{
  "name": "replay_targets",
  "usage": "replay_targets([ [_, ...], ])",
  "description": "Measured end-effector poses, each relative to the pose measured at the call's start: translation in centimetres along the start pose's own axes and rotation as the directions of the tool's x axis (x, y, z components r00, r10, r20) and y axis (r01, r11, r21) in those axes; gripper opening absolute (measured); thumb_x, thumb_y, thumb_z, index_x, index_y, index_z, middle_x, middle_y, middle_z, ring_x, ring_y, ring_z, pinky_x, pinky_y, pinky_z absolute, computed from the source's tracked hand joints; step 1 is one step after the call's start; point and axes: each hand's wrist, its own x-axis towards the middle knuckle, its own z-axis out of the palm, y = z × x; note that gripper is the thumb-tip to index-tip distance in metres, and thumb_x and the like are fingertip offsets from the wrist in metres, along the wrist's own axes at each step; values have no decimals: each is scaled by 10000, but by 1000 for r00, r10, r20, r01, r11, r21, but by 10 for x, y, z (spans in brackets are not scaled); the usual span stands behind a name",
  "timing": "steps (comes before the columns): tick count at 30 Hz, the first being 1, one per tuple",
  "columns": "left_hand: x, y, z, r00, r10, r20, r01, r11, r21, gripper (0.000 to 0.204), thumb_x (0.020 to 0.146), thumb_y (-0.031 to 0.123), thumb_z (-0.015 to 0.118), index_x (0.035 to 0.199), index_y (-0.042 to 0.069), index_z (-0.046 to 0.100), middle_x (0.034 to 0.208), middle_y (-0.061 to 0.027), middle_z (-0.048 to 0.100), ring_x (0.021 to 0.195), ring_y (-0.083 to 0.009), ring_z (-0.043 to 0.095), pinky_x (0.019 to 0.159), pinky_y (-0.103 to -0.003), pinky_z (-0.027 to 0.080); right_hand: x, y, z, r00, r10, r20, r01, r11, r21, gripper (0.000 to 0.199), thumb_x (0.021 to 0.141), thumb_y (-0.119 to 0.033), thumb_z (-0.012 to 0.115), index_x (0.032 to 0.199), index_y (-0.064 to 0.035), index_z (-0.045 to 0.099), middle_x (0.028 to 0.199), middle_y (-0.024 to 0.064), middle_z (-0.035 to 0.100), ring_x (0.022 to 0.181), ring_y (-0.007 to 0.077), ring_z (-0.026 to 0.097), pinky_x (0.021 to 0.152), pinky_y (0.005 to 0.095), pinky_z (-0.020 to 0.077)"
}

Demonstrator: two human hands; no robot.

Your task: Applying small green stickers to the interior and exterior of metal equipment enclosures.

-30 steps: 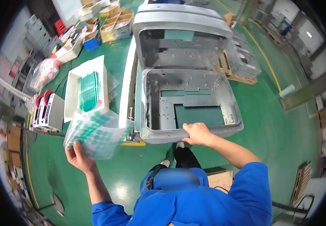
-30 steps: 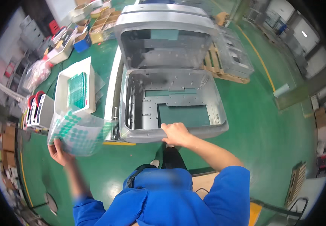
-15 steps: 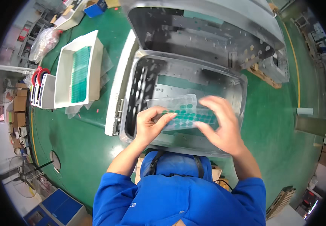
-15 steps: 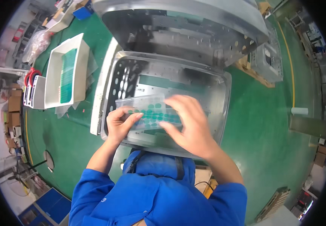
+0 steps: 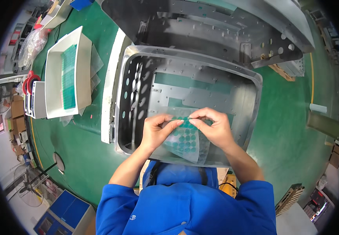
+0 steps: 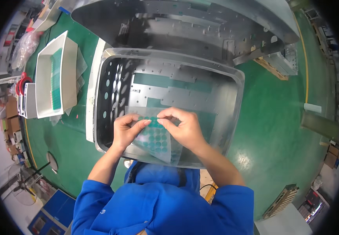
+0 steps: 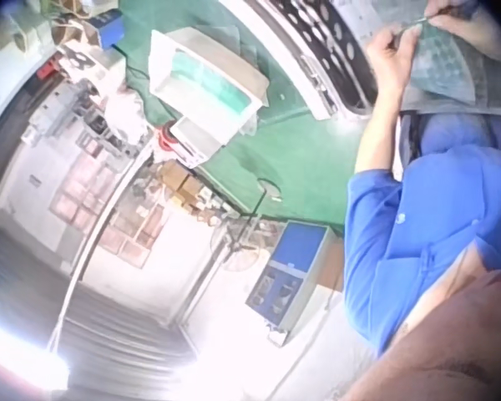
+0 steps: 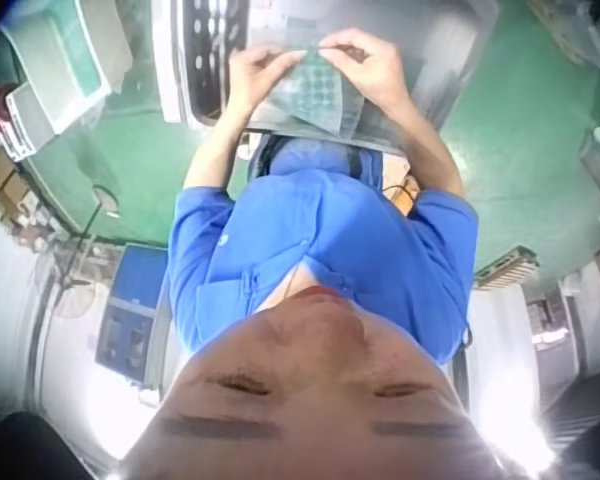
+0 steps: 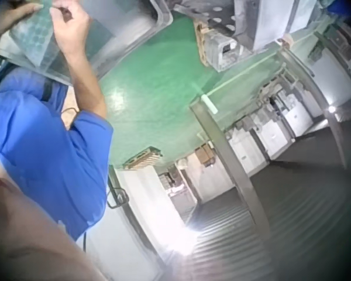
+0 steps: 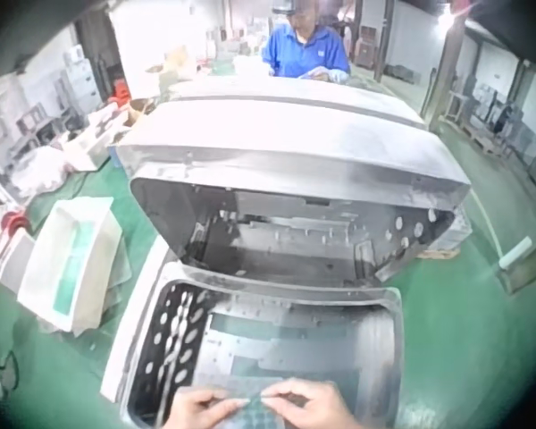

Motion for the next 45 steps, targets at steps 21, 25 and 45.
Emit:
replay_targets([
  [21, -42, -12, -48, 930, 211, -300, -211, 977, 32, 190, 706, 147, 708, 691, 0, 588, 514, -83, 473, 446, -123, 398, 423, -280, 330, 17, -22, 60, 973, -164, 163, 182, 978, -103, 107, 736, 12, 618, 841, 6, 604, 810, 77, 636, 749, 123, 584, 706, 244, 456],
  [25, -70, -18, -107, 788, 299, -538, -316, 947, 63, 140, 703, 107, 706, 727, 2, 616, 567, -59, 538, 472, -100, 457, 439, -253, 353, 42, -62, 110, 946, -198, 256, 222, 973, -68, 86, 770, 8, 577, 855, 13, 593, 837, 60, 615, 754, 100, 556, 703, 224, 436],
  [45, -72, -146, -483, 870, 63, -488, -162, 973, -164, 142, 628, 5, 724, 726, -20, 624, 668, -63, 618, 533, -74, 530, 463, -192, 365, 345, 50, 530, 980, -200, -5, 45, 247, -968, 691, 777, -380, 536, 1258, 59, 305, 1331, 263, 256, 1216, 441, 249, 1022, 457, 188],
])
